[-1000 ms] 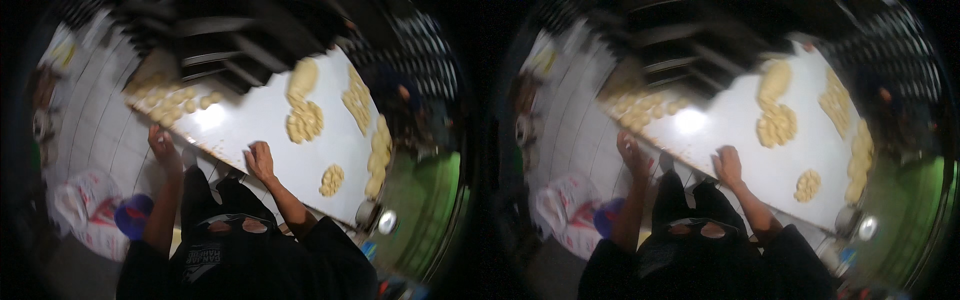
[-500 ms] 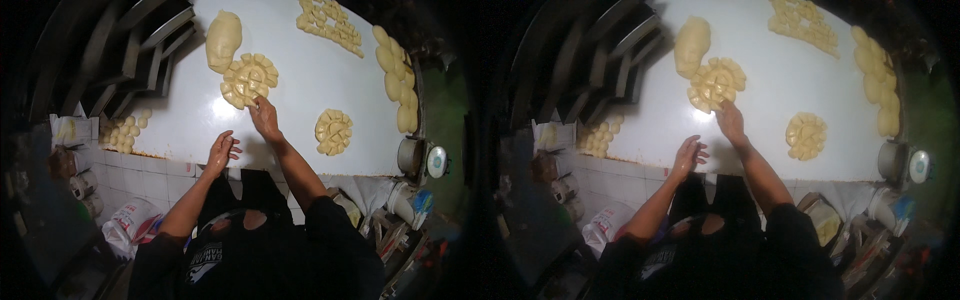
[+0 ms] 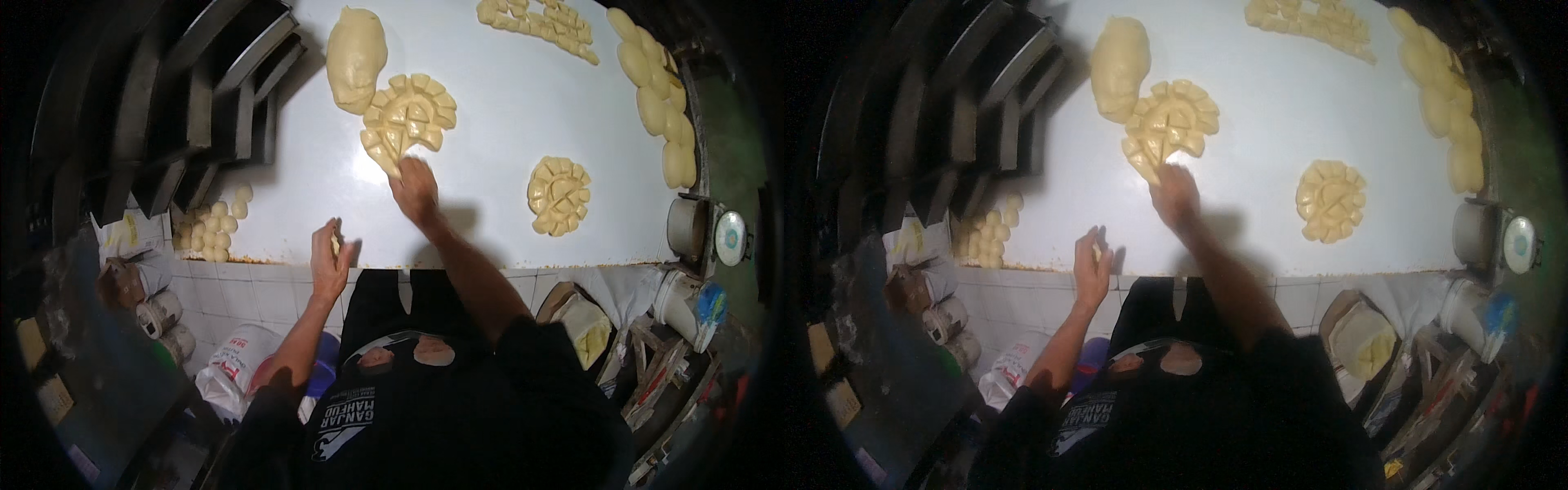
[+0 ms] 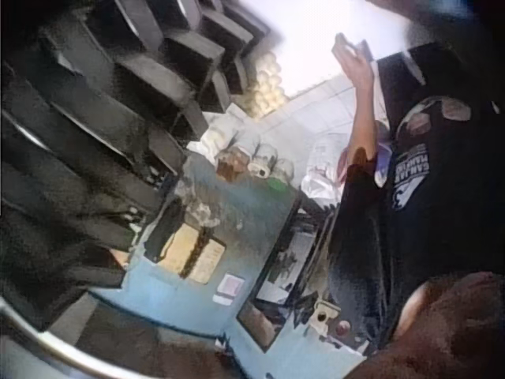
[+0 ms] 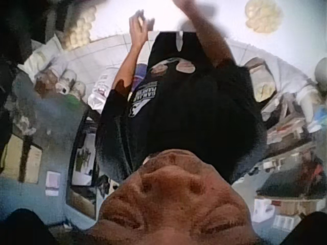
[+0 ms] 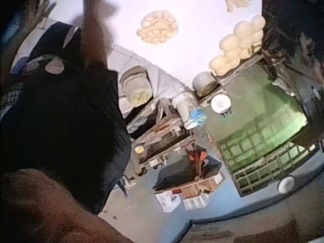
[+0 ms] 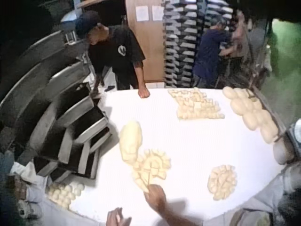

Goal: The person shapes small pieces of dough into balls and larger pieces into flower-like decorative patterns by hand on a white tabletop.

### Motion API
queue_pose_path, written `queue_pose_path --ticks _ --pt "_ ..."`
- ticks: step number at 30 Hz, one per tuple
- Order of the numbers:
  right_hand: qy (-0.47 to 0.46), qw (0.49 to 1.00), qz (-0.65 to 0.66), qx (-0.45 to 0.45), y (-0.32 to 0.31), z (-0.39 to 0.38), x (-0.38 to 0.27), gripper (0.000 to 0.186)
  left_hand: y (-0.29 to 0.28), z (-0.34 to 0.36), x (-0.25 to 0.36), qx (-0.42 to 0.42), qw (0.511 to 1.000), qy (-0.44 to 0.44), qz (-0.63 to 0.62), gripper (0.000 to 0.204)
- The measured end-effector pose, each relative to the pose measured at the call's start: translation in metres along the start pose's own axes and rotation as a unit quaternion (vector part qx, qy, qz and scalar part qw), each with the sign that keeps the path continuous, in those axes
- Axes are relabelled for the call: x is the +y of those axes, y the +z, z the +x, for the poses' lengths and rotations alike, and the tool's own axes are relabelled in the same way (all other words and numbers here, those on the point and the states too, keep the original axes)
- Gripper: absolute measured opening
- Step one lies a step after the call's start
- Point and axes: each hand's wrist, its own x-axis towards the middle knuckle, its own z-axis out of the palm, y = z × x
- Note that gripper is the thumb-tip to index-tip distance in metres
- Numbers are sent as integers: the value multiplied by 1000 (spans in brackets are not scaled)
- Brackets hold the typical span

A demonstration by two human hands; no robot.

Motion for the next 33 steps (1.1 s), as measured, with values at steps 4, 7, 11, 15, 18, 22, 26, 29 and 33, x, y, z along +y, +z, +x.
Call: queue_pose_path --ticks 4,7,11,15,18,22,26,29,33 --pt "63 978 -31 -196 -59 -106 -21 24 -65 -3 -63 -238 889 246 303 63" --pt "-19 969 -152 -195 -85 -97 -12 32 -53 63 -58 -195 872 303 332 63" --pt "-110 950 -291 13 -11 -49 -25 39 43 82 -18 -104 946 152 267 30" --pt "-52 962 -169 -209 -12 -115 0 37 12 24 -88 -276 960 38 11 10" --pt "-99 980 -128 -119 -52 -65 -4 20 -22 73 -83 -93 926 284 230 23" --pt "-20 985 -160 -54 13 -52 -18 23 41 47 -32 -31 971 131 196 34" --pt "-23 951 -142 -273 -34 -88 16 27 -32 25 -90 -144 975 141 93 26" --pt "35 998 -39 -17 -47 -36 35 31 -12 151 -10 -26 993 102 59 19" --pt "-110 993 -50 -13 -7 -49 -30 33 -12 290 4 89 960 244 108 19"
